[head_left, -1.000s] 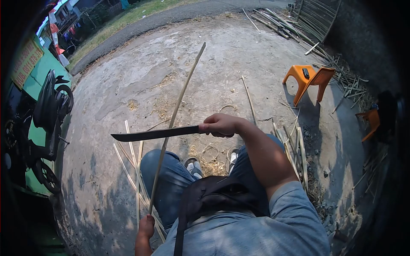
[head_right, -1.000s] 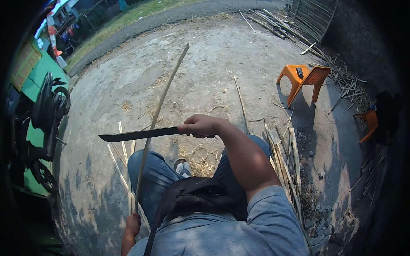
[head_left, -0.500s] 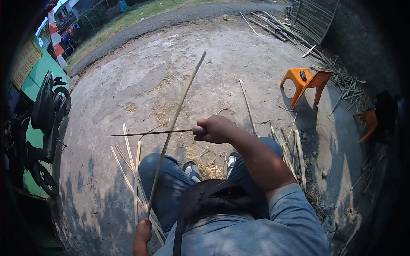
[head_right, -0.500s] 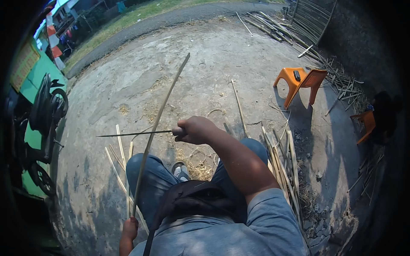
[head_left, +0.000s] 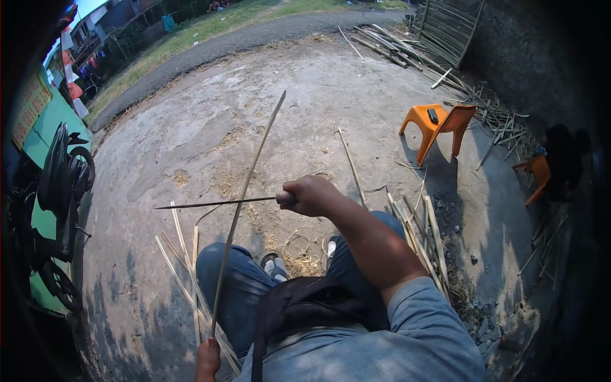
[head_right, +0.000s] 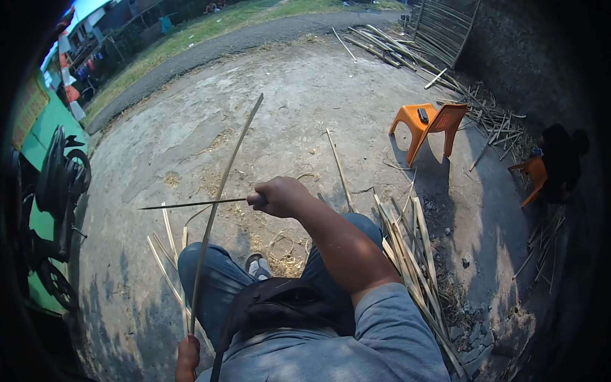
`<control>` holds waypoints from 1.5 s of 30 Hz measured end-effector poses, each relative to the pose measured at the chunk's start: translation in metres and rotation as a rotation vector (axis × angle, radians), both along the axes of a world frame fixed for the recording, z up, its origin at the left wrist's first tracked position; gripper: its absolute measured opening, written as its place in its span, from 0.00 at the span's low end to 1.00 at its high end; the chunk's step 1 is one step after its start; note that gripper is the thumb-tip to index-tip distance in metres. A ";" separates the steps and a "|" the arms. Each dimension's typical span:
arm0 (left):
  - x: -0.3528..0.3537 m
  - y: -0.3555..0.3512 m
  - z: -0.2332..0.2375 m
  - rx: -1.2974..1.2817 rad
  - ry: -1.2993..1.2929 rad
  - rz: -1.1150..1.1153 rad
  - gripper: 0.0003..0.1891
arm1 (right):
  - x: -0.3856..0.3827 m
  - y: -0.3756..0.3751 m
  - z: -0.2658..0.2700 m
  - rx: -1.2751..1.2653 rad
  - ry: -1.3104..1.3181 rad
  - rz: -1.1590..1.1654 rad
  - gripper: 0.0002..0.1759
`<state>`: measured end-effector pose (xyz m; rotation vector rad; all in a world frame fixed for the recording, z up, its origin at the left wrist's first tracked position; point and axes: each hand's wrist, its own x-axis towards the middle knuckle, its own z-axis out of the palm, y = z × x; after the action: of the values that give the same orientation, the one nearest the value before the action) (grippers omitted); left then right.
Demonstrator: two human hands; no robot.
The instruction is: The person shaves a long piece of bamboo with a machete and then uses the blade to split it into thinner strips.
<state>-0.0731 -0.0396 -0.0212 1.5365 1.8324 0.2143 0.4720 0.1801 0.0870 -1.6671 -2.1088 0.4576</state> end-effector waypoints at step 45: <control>0.023 0.000 0.033 0.082 0.104 -0.024 0.47 | -0.024 -0.002 -0.009 0.015 -0.075 0.117 0.17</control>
<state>-0.0498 -0.0397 0.0116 1.6532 1.9055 0.2040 0.4476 0.1782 0.0778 -1.5820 -2.2675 0.4195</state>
